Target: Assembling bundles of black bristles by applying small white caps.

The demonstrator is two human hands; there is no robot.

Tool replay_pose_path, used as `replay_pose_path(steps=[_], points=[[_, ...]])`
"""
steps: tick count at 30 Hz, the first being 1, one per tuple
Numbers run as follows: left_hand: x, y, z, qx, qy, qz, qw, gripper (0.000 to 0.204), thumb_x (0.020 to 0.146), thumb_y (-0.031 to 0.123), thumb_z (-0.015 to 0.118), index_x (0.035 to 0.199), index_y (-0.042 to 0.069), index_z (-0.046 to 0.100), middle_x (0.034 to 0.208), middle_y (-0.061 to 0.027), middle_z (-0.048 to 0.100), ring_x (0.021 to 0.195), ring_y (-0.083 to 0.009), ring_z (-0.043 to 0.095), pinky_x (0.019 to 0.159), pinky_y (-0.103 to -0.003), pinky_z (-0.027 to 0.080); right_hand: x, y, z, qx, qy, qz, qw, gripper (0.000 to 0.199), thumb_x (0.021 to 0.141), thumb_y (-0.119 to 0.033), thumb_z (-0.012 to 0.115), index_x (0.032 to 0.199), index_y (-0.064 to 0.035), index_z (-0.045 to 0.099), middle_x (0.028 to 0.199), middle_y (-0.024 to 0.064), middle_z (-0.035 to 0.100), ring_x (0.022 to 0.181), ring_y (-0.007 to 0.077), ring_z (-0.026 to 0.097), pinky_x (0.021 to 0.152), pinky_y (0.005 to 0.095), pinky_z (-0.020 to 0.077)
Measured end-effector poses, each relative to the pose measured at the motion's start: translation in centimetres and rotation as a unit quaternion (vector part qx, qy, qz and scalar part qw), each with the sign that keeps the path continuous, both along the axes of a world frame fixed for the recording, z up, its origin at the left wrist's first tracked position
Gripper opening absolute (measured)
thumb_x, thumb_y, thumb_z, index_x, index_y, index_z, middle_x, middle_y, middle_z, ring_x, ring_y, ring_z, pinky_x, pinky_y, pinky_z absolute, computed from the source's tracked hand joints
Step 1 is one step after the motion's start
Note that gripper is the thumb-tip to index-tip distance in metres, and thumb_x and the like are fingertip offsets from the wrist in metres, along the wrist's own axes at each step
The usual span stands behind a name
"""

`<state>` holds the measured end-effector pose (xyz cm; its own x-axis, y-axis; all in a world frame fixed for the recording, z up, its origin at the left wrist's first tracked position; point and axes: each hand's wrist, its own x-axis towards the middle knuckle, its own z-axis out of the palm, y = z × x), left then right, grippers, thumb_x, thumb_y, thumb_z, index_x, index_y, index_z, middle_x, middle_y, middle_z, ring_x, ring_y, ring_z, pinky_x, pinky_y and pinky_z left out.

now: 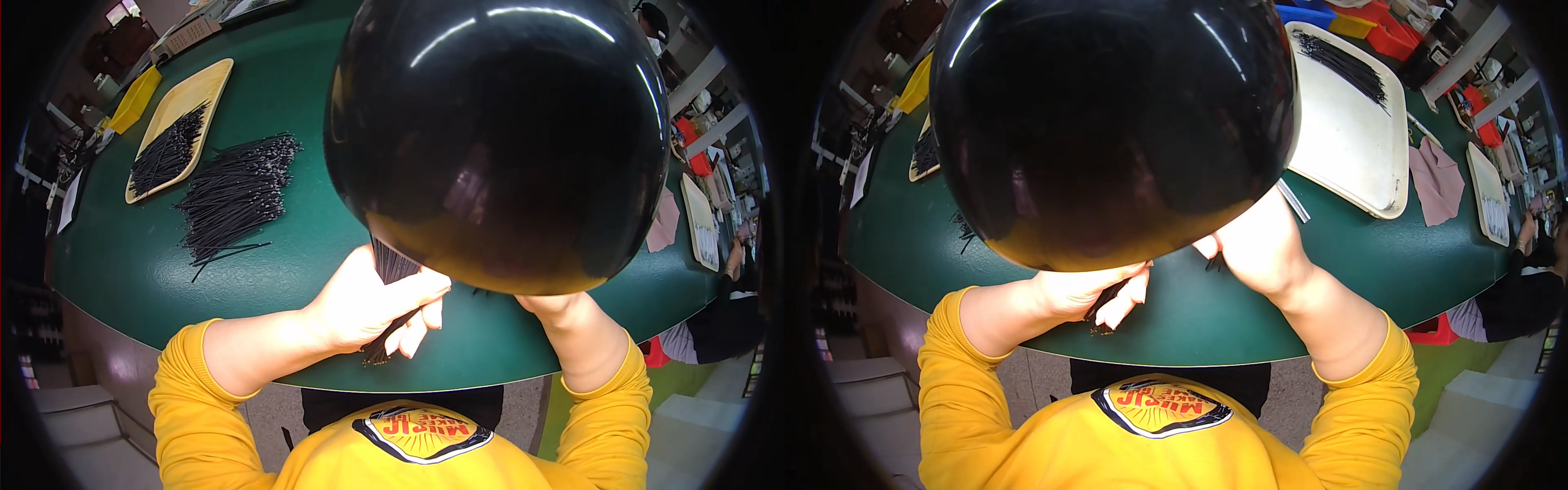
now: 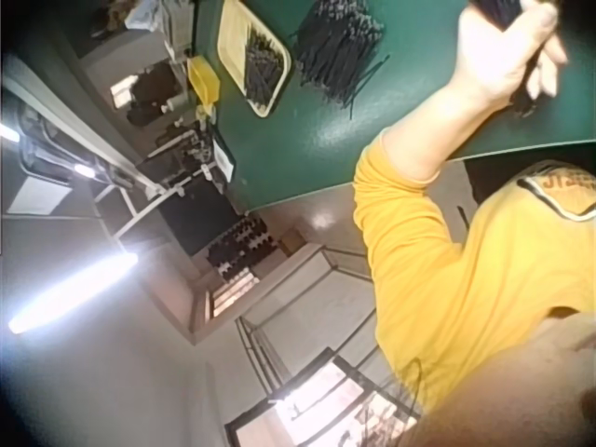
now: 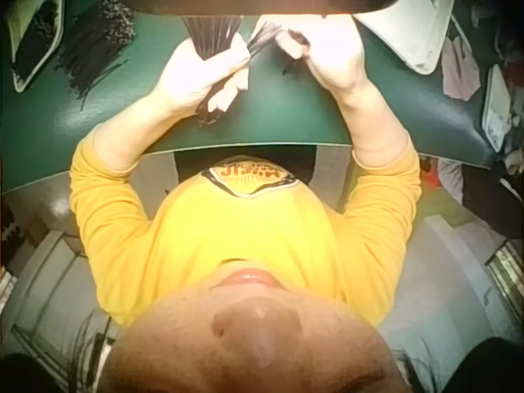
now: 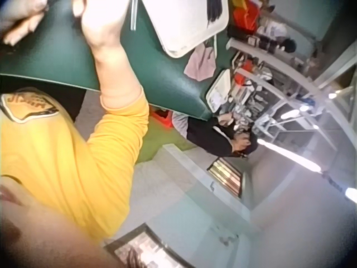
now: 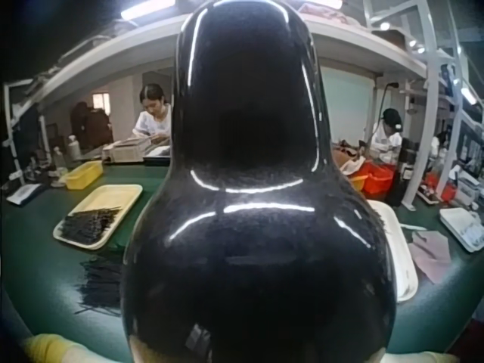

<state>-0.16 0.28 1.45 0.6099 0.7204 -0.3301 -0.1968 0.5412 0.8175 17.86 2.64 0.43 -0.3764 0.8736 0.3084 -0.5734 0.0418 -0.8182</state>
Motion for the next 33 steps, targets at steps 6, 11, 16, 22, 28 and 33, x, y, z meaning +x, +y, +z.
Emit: replay_pose_path(steps=[6, 11, 16, 22, 28, 33], points=[[-0.2, 0.2, -0.6, -0.014, -0.019, -0.006, 1.0, 0.02, 0.08, 0.015, 0.048, 0.066, 0.001, 0.05, 0.054, -0.0057, 0.052, 0.035, -0.0092, 0.046, 0.032, -0.017, 0.035, 0.3, 0.2, -0.8, -0.109, -0.076, 0.096, 0.986, 0.018, 0.077, -0.008, 0.047, 0.093, -0.0002, 0.045, 0.069, 0.0036, 0.046, 0.051, 0.0075, 0.037, 0.044, 0.0186, 0.0291], [-0.4, 0.0, -0.7, -0.01, -0.069, 0.01, 0.997, 0.017, 0.08, 0.013, 0.047, 0.071, -0.001, 0.049, 0.056, -0.0071, 0.052, 0.034, -0.0098, 0.045, 0.033, -0.018, 0.035, -0.1, 0.2, -1.8, -0.103, 0.126, 0.135, 0.977, 0.026, 0.075, -0.01, 0.049, 0.098, -0.0004, 0.044, 0.073, 0.0051, 0.046, 0.05, 0.0084, 0.035, 0.044, 0.0195, 0.0273], [-0.6, 0.2, -1.0, -0.066, -0.122, -0.016, 0.99, 0.014, 0.079, 0.012, 0.048, 0.078, -0.001, 0.048, 0.057, -0.0072, 0.052, 0.034, -0.0102, 0.045, 0.032, -0.018, 0.036, 0.0, 0.3, 0.2, -0.001, -0.039, 0.126, 0.991, 0.03, 0.074, -0.005, 0.054, 0.101, 0.0006, 0.045, 0.086, 0.0073, 0.051, 0.068, 0.0131, 0.047, 0.06, 0.024, 0.0392], [-0.5, 0.2, -0.7, -0.04, -0.073, -0.02, 0.996, 0.013, 0.078, 0.012, 0.051, 0.073, 0.0, 0.048, 0.057, -0.0066, 0.051, 0.035, -0.0104, 0.046, 0.033, -0.018, 0.036, -0.7, 0.3, -0.9, 0.12, -0.125, -0.066, 0.983, 0.031, 0.07, -0.001, 0.058, 0.098, 0.0013, 0.048, 0.091, 0.0087, 0.052, 0.08, 0.0147, 0.05, 0.071, 0.0265, 0.0416], [-0.3, 0.2, -0.3, -0.015, -0.046, -0.007, 0.999, 0.017, 0.079, 0.012, 0.05, 0.067, 0.0, 0.049, 0.056, -0.0059, 0.051, 0.037, -0.0104, 0.048, 0.033, -0.018, 0.037, -0.2, -0.3, -0.8, -0.036, 0.047, 0.013, 0.998, 0.03, 0.072, 0.0, 0.051, 0.101, -0.0007, 0.042, 0.075, 0.0062, 0.046, 0.054, 0.0097, 0.038, 0.046, 0.0212, 0.0301], [-0.5, 0.1, -0.3, -0.018, -0.069, -0.009, 0.997, 0.017, 0.08, 0.012, 0.048, 0.068, 0.0, 0.049, 0.057, -0.0063, 0.052, 0.036, -0.0107, 0.048, 0.033, -0.018, 0.037, -0.1, -0.1, -0.5, -0.118, 0.042, 0.078, 0.989, 0.035, 0.071, 0.002, 0.048, 0.105, -0.0002, 0.038, 0.078, 0.0068, 0.046, 0.052, 0.0098, 0.036, 0.045, 0.0208, 0.0293]])
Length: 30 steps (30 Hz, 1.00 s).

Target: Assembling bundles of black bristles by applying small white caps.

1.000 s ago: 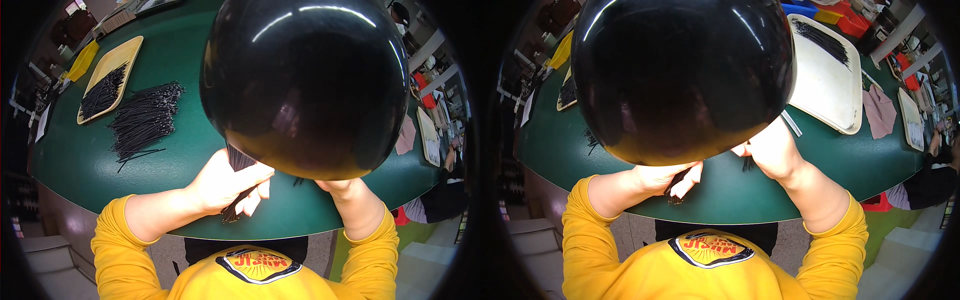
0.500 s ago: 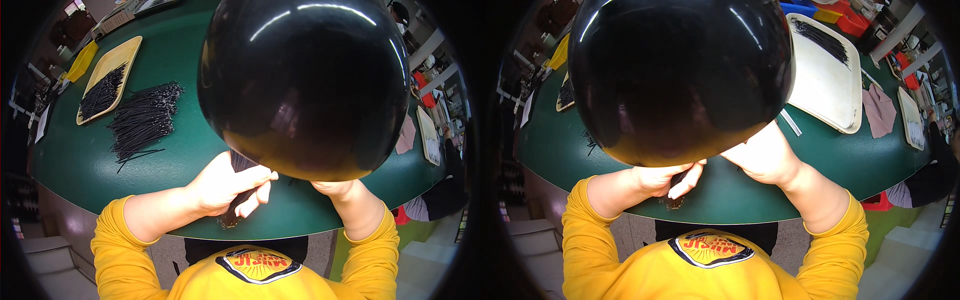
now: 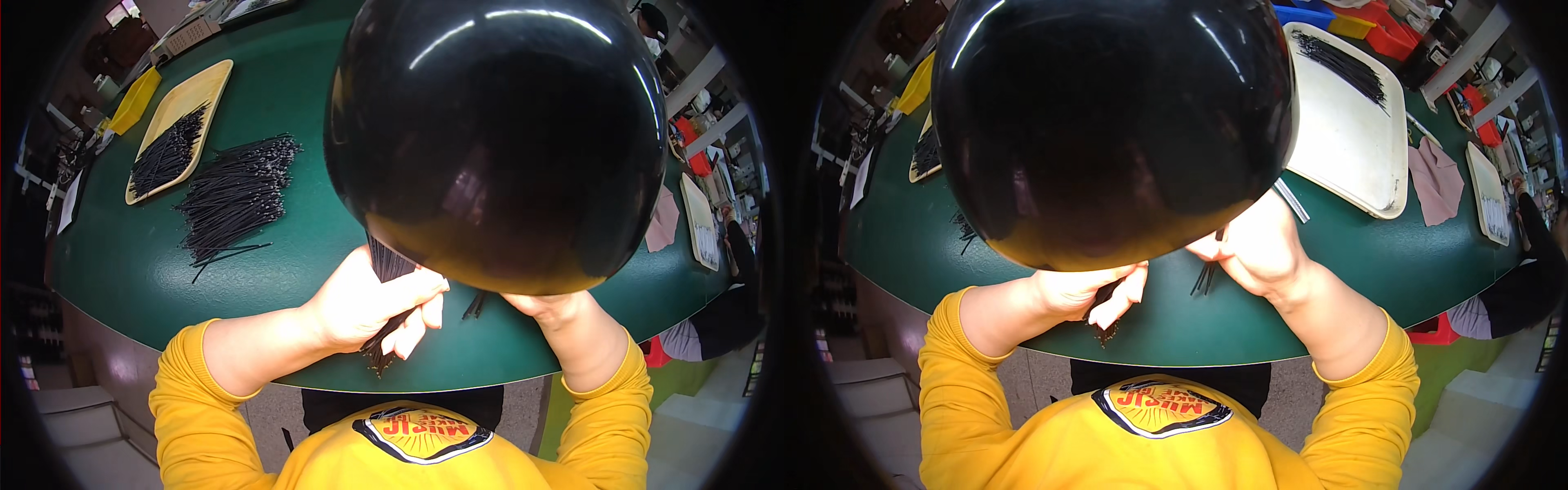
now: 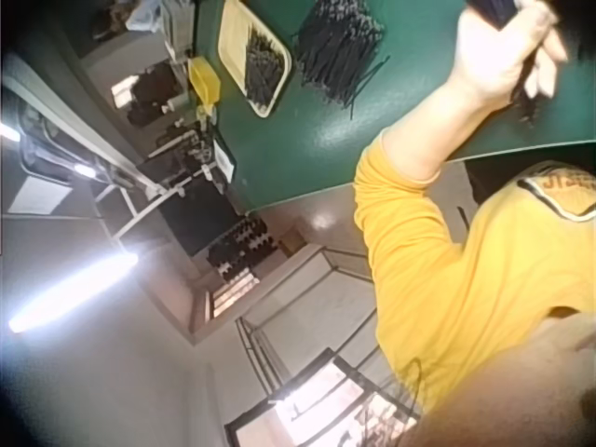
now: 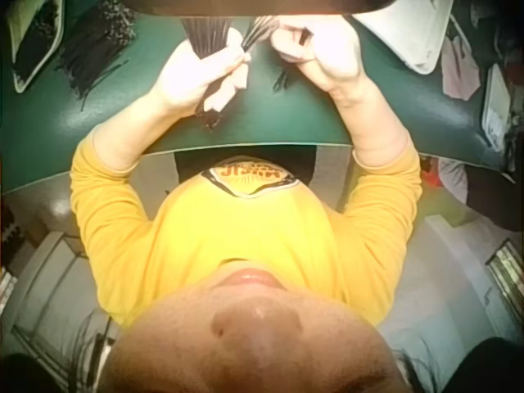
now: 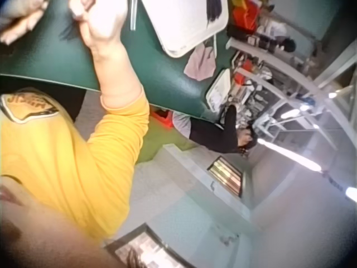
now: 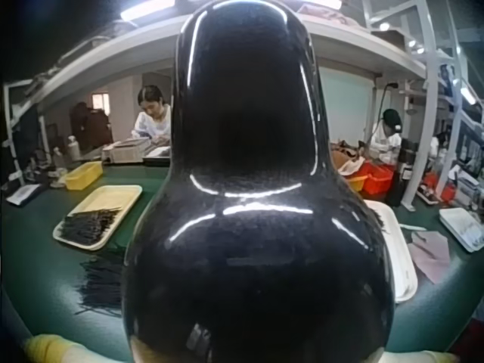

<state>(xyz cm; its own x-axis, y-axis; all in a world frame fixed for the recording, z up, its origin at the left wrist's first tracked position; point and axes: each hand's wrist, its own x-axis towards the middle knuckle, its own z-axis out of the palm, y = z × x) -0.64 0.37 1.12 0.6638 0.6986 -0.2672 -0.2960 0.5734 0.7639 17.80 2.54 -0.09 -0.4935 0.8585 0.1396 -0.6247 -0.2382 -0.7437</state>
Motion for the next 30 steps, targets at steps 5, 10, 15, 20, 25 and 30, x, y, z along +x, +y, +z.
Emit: replay_pose_path(steps=[5, 10, 15, 20, 25, 30], points=[[0.1, 0.1, -0.2, -0.01, -0.004, 0.009, 1.0, 0.016, 0.08, 0.011, 0.047, 0.07, -0.001, 0.05, 0.058, -0.0074, 0.054, 0.037, -0.0115, 0.05, 0.033, -0.018, 0.037, 0.2, -0.4, 0.3, -0.004, -0.057, -0.078, 0.995, 0.037, 0.071, 0.0, 0.048, 0.107, -0.0006, 0.037, 0.078, 0.0071, 0.045, 0.052, 0.0091, 0.036, 0.045, 0.0205, 0.0288], [0.3, 0.1, 0.1, -0.016, -0.002, 0.003, 1.0, 0.015, 0.079, 0.012, 0.047, 0.071, -0.001, 0.051, 0.058, -0.0075, 0.054, 0.038, -0.0119, 0.05, 0.032, -0.018, 0.038, 0.2, -0.5, -0.2, 0.036, 0.009, -0.048, 0.998, 0.038, 0.071, 0.003, 0.044, 0.108, -0.0002, 0.035, 0.077, 0.0072, 0.044, 0.054, 0.0102, 0.037, 0.047, 0.0211, 0.0304], [0.1, 0.0, -0.2, -0.017, 0.003, 0.008, 1.0, 0.016, 0.079, 0.012, 0.047, 0.07, -0.001, 0.051, 0.058, -0.0075, 0.054, 0.038, -0.012, 0.051, 0.032, -0.018, 0.038, -0.1, -0.6, -0.4, 0.061, 0.01, -0.03, 0.998, 0.039, 0.072, 0.001, 0.046, 0.109, 0.0, 0.035, 0.076, 0.0065, 0.044, 0.054, 0.0104, 0.037, 0.049, 0.0214, 0.0314], [0.1, 0.0, -0.3, 0.002, 0.004, 0.0, 1.0, 0.016, 0.08, 0.013, 0.047, 0.075, -0.002, 0.051, 0.059, -0.0082, 0.055, 0.037, -0.0122, 0.05, 0.031, -0.018, 0.038, -0.1, -0.3, -0.1, 0.068, 0.013, -0.001, 0.998, 0.033, 0.073, -0.002, 0.049, 0.105, -0.0007, 0.041, 0.075, 0.0045, 0.046, 0.055, 0.0101, 0.039, 0.049, 0.0224, 0.0327], [0.5, -0.3, -0.2, -0.018, -0.046, -0.002, 0.999, 0.021, 0.082, 0.017, 0.044, 0.086, -0.004, 0.049, 0.066, -0.0106, 0.056, 0.057, -0.0168, 0.057, 0.05, -0.022, 0.046, 0.6, -0.3, -0.2, 0.114, -0.091, 0.033, 0.989, 0.022, 0.079, -0.011, 0.045, 0.098, -0.0007, 0.047, 0.087, 0.0077, 0.05, 0.071, 0.013, 0.047, 0.061, 0.0227, 0.0373], [0.2, -0.1, -0.7, 0.102, -0.026, -0.035, 0.994, 0.024, 0.085, 0.017, 0.038, 0.089, -0.004, 0.051, 0.077, -0.0144, 0.057, 0.075, -0.0211, 0.058, 0.067, -0.028, 0.047, -0.8, -1.0, 0.6, -0.012, 0.03, -0.067, 0.997, 0.024, 0.083, -0.013, 0.038, 0.102, 0.0003, 0.04, 0.088, 0.011, 0.05, 0.073, 0.0172, 0.051, 0.059, 0.0254, 0.0419]])
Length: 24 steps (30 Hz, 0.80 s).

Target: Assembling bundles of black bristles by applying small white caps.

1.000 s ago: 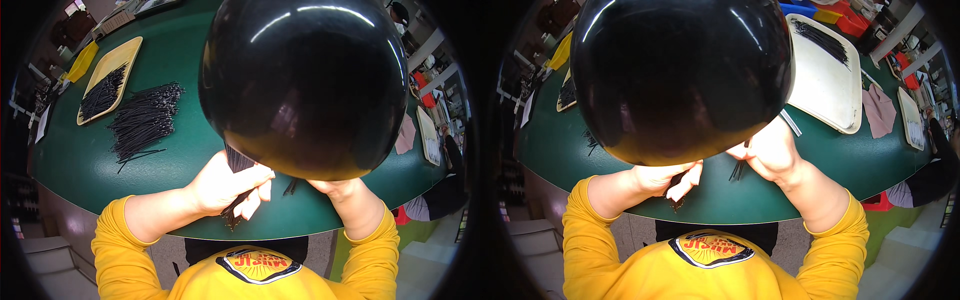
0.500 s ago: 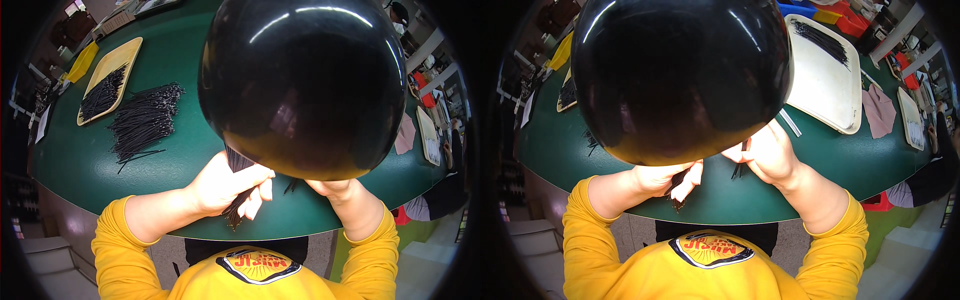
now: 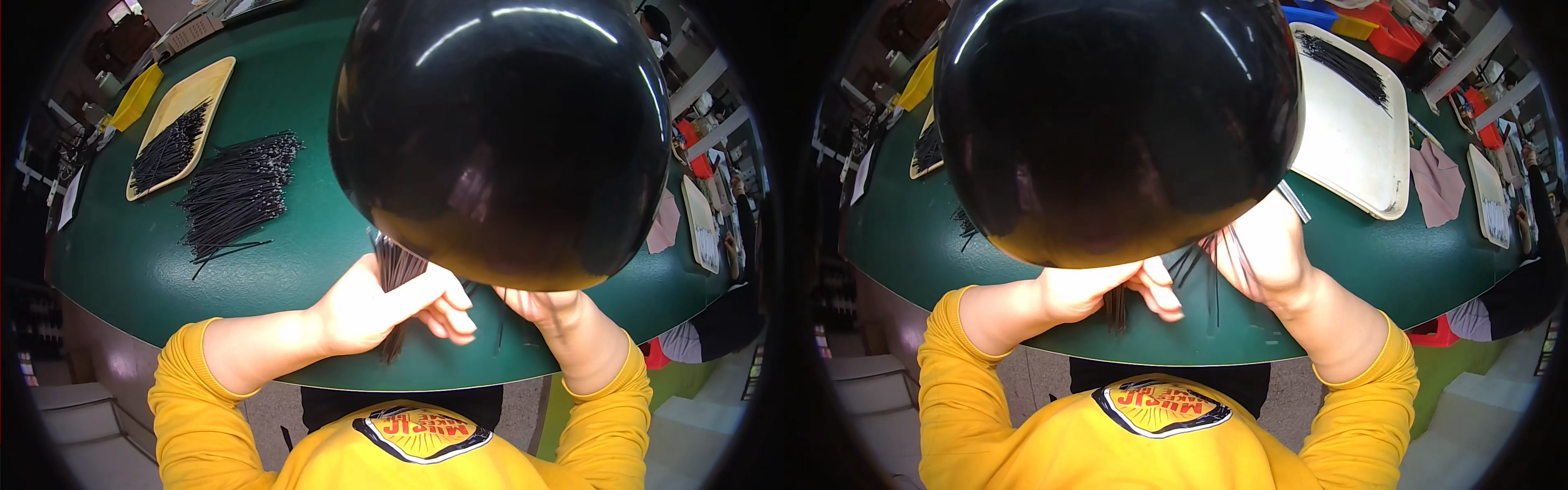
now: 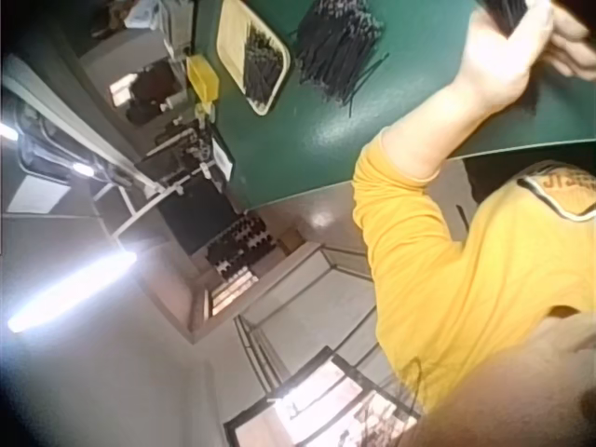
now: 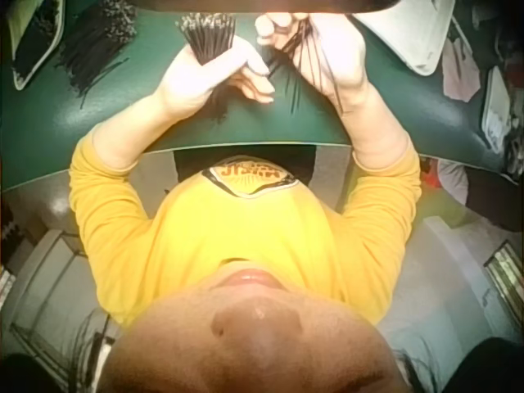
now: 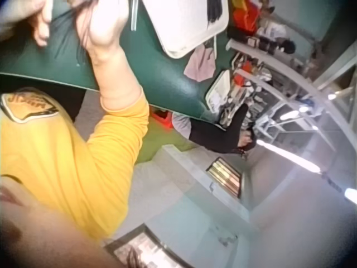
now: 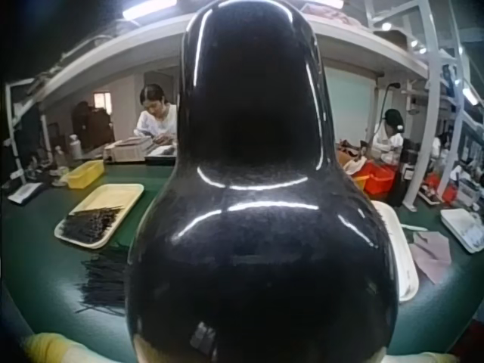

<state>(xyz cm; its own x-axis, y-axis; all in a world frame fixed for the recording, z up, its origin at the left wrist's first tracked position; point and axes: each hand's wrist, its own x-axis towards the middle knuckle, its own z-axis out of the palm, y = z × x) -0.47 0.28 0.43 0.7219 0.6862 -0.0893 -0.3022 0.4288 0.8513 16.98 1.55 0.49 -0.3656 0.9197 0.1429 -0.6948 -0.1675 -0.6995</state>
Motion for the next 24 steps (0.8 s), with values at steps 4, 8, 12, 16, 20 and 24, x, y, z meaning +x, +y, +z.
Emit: replay_pose_path(steps=[4, 8, 12, 16, 20, 24], points=[[-0.5, -0.6, -0.1, 0.183, 0.005, 0.09, 0.979, 0.013, 0.081, 0.007, 0.045, 0.087, -0.003, 0.052, 0.078, -0.0105, 0.057, 0.072, -0.0149, 0.056, 0.064, -0.024, 0.046, 1.0, -0.2, -0.8, 0.064, -0.035, -0.005, 0.997, 0.027, 0.079, -0.007, 0.045, 0.103, 0.002, 0.037, 0.076, 0.0103, 0.051, 0.057, 0.0151, 0.049, 0.051, 0.0234, 0.041], [0.4, -0.2, -2.2, 0.328, 0.072, 0.125, 0.934, 0.011, 0.08, 0.008, 0.048, 0.084, 0.0, 0.053, 0.069, -0.0059, 0.056, 0.061, -0.0078, 0.052, 0.058, -0.019, 0.043, 0.3, -0.4, 0.7, 0.101, -0.104, 0.007, 0.989, 0.02, 0.076, -0.002, 0.05, 0.093, 0.0031, 0.044, 0.072, 0.0085, 0.052, 0.054, 0.0115, 0.049, 0.05, 0.0228, 0.0411], [-0.2, -0.3, 0.3, 0.115, 0.125, 0.03, 0.985, 0.013, 0.081, 0.011, 0.046, 0.083, 0.001, 0.054, 0.062, -0.0037, 0.053, 0.05, -0.0049, 0.047, 0.048, -0.017, 0.039, -0.3, -0.3, 2.1, 0.147, -0.214, 0.037, 0.965, 0.017, 0.072, 0.0, 0.056, 0.088, 0.003, 0.05, 0.073, 0.0075, 0.055, 0.062, 0.0096, 0.053, 0.053, 0.0198, 0.0419], [1.1, -0.4, 1.4, 0.02, 0.07, -0.025, 0.997, 0.015, 0.082, 0.014, 0.045, 0.08, 0.002, 0.053, 0.057, -0.0015, 0.05, 0.041, -0.0033, 0.039, 0.04, -0.017, 0.033, 0.2, -0.9, 3.3, 0.088, -0.275, 0.006, 0.957, 0.018, 0.071, 0.001, 0.057, 0.087, 0.0029, 0.051, 0.073, 0.0068, 0.056, 0.064, 0.0089, 0.054, 0.056, 0.018, 0.0422], [-0.2, -0.2, 0.1, -0.019, 0.125, 0.082, 0.989, 0.014, 0.082, 0.016, 0.046, 0.081, 0.003, 0.053, 0.053, -0.0016, 0.048, 0.035, -0.0037, 0.034, 0.034, -0.016, 0.027, 0.3, 0.1, 1.2, 0.141, -0.294, 0.009, 0.945, 0.011, 0.077, -0.007, 0.05, 0.082, 0.0023, 0.051, 0.071, 0.0073, 0.055, 0.055, 0.007, 0.048, 0.048, 0.0162, 0.0372], [-0.1, -0.1, 0.3, -0.105, 0.009, 0.057, 0.993, 0.015, 0.081, 0.015, 0.047, 0.081, 0.002, 0.052, 0.053, -0.0035, 0.049, 0.033, -0.0047, 0.034, 0.03, -0.016, 0.026, 0.7, 0.1, -0.4, 0.097, -0.103, 0.028, 0.99, 0.018, 0.082, -0.01, 0.036, 0.08, 0.0009, 0.05, 0.071, 0.009, 0.054, 0.046, 0.0066, 0.039, 0.041, 0.0161, 0.0296]])
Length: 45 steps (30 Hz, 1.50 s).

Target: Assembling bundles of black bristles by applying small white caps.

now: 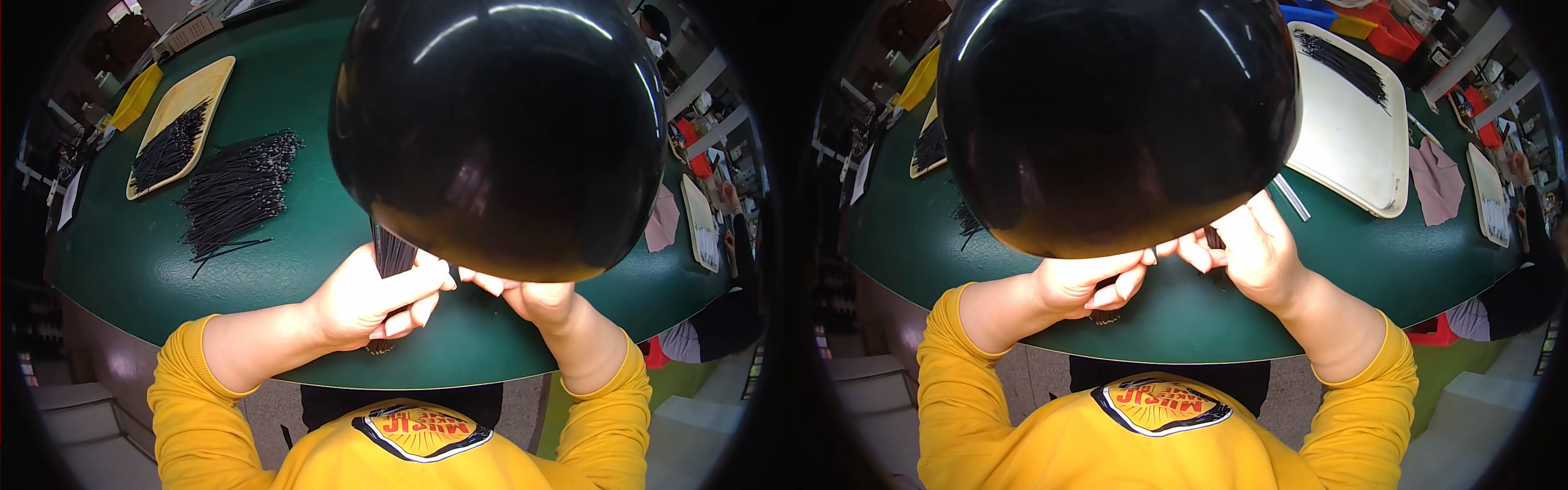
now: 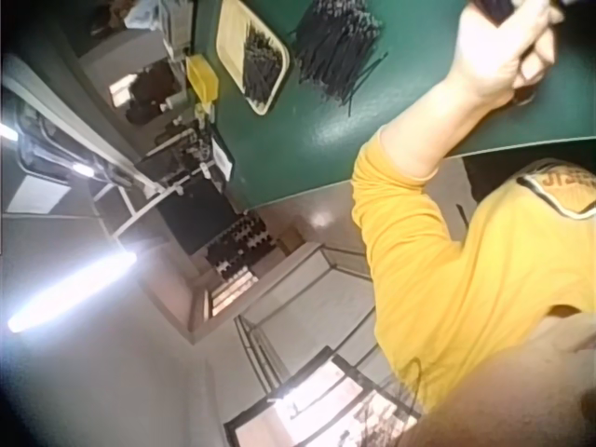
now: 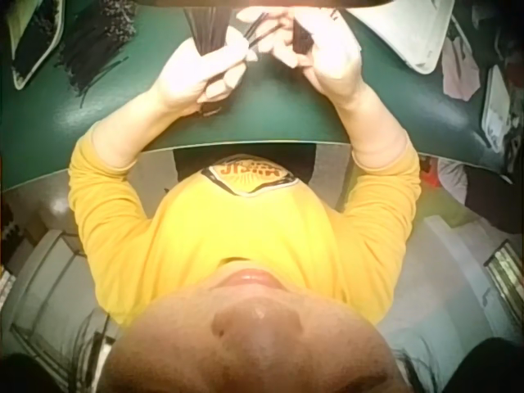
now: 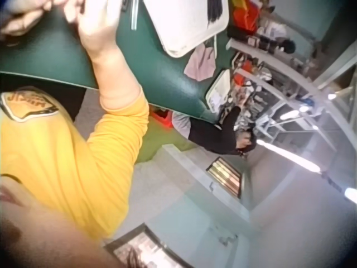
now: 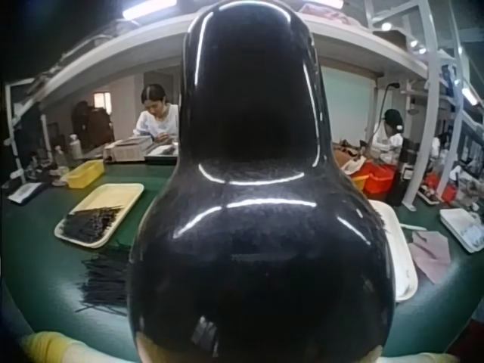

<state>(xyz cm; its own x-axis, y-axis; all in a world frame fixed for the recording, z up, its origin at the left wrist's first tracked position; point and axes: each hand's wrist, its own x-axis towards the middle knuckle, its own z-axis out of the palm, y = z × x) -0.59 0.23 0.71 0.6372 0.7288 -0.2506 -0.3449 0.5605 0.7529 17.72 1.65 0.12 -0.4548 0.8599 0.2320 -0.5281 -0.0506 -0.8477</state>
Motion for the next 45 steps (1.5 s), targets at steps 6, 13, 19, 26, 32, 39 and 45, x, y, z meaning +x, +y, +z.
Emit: replay_pose_path(steps=[6, 13, 19, 26, 32, 39, 45], points=[[0.1, -0.1, 0.4, 0.005, -0.025, -0.036, 0.999, 0.015, 0.081, 0.015, 0.047, 0.081, 0.001, 0.051, 0.055, -0.0047, 0.051, 0.033, -0.005, 0.038, 0.03, -0.016, 0.027, -0.5, 0.0, 2.1, 0.041, -0.179, -0.044, 0.982, 0.026, 0.069, 0.005, 0.056, 0.094, 0.0019, 0.049, 0.081, 0.0106, 0.056, 0.073, 0.0153, 0.056, 0.062, 0.0225, 0.0455], [0.4, 0.0, 0.8, 0.052, 0.007, -0.004, 0.999, 0.011, 0.081, 0.011, 0.048, 0.076, 0.001, 0.05, 0.055, -0.0051, 0.051, 0.033, -0.0056, 0.04, 0.03, -0.016, 0.029, 0.2, 0.3, 0.7, 0.021, -0.093, -0.063, 0.993, 0.007, 0.078, -0.002, 0.044, 0.083, 0.0014, 0.046, 0.064, 0.0043, 0.048, 0.052, 0.0089, 0.045, 0.047, 0.0204, 0.0353], [0.4, 0.0, 0.8, 0.04, 0.01, 0.002, 0.999, 0.012, 0.081, 0.012, 0.046, 0.076, 0.001, 0.049, 0.054, -0.0051, 0.05, 0.032, -0.006, 0.04, 0.029, -0.017, 0.029, 0.2, 0.7, 0.6, 0.145, -0.066, -0.014, 0.987, 0.015, 0.078, 0.003, 0.036, 0.091, 0.0014, 0.041, 0.063, 0.0077, 0.045, 0.048, 0.0105, 0.04, 0.043, 0.018, 0.0299], [0.3, 0.0, 0.3, -0.002, -0.012, 0.006, 1.0, 0.015, 0.082, 0.015, 0.045, 0.076, 0.002, 0.048, 0.051, -0.0034, 0.047, 0.03, -0.0059, 0.036, 0.03, -0.017, 0.028, 0.2, 0.6, 0.7, -0.016, 0.033, -0.025, 0.999, 0.01, 0.079, -0.001, 0.042, 0.087, -0.0002, 0.047, 0.062, 0.0047, 0.046, 0.048, 0.0081, 0.041, 0.041, 0.0178, 0.0292], [0.7, 0.0, 0.4, -0.022, 0.004, -0.027, 0.999, 0.014, 0.082, 0.015, 0.045, 0.076, 0.003, 0.048, 0.051, -0.0029, 0.046, 0.031, -0.0059, 0.036, 0.031, -0.017, 0.028, -0.7, 0.7, 1.9, 0.039, -0.104, -0.068, 0.992, 0.013, 0.072, -0.002, 0.056, 0.084, 0.0, 0.052, 0.075, 0.0043, 0.053, 0.057, 0.0054, 0.047, 0.046, 0.018, 0.0359], [0.7, 0.0, 0.6, 0.067, 0.042, -0.003, 0.997, 0.015, 0.082, 0.016, 0.046, 0.076, 0.002, 0.047, 0.054, -0.0053, 0.05, 0.032, -0.0067, 0.04, 0.03, -0.017, 0.031, 0.4, 0.4, 0.2, -0.037, -0.024, -0.071, 0.997, 0.007, 0.076, -0.002, 0.047, 0.083, -0.0005, 0.046, 0.066, 0.0047, 0.047, 0.049, 0.008, 0.042, 0.043, 0.0196, 0.0316], [0.2, 0.0, 0.7, 0.032, 0.02, -0.009, 0.999, 0.015, 0.082, 0.015, 0.044, 0.077, 0.001, 0.046, 0.054, -0.007, 0.05, 0.031, -0.0084, 0.04, 0.029, -0.018, 0.03, 0.0, 0.6, 0.1, -0.031, 0.028, -0.051, 0.998, 0.012, 0.075, 0.005, 0.039, 0.085, -0.0008, 0.043, 0.062, 0.0075, 0.043, 0.048, 0.0114, 0.04, 0.043, 0.0195, 0.0305]])
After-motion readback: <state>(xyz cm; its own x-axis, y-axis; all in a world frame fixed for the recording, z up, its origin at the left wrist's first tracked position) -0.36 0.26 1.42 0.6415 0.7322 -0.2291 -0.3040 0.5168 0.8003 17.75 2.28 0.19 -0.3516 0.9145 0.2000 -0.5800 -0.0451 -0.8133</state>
